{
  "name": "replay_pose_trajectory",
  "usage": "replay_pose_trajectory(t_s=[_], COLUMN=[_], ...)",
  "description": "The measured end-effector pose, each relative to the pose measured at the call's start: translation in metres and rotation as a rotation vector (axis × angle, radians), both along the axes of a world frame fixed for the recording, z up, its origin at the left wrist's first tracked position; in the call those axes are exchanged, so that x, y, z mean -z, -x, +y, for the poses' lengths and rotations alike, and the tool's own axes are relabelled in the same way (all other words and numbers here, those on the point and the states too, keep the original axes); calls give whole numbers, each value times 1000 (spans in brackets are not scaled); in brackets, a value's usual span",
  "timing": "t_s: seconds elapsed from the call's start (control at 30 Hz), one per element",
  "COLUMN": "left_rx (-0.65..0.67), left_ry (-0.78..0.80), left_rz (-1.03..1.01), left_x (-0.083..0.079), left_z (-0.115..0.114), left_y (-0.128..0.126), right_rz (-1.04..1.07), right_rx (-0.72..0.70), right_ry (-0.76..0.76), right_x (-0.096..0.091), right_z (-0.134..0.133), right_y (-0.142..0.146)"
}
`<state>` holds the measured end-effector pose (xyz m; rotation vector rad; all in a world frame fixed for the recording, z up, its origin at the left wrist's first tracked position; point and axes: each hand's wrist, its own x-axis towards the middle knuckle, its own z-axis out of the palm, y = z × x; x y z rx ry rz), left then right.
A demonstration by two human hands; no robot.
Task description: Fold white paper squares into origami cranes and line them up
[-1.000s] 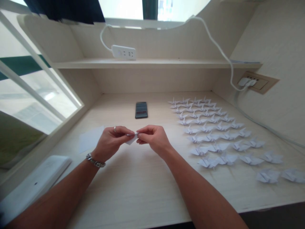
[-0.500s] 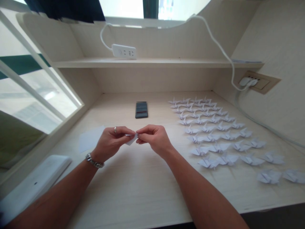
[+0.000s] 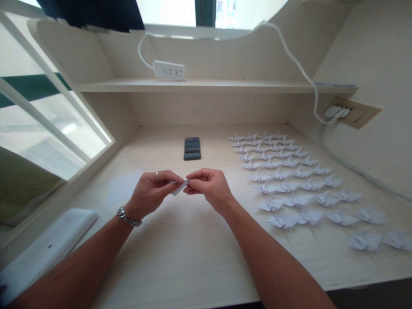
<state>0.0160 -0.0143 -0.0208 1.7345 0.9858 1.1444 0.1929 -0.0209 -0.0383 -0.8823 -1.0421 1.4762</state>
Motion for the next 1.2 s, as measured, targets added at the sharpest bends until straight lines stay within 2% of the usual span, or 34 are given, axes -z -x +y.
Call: replay_pose_trajectory(t_s=[0.37,0.6,0.97,1.2], left_rx=[26,23,92,103], left_ry=[-49,-56,-1,56], left_rz=[5,25,80,61], left_x=[0,0,2,3], left_z=[-1,1,2,4], left_y=[3,4,4,4], right_rz=[43,72,-90,-90], right_rx=[-61,-150,-97,-50], right_ry=[51,99,91,84], right_x=[-2,-5,-2,-2], right_z=[-1,0,0,0], right_y=[-2,-6,-4,-3])
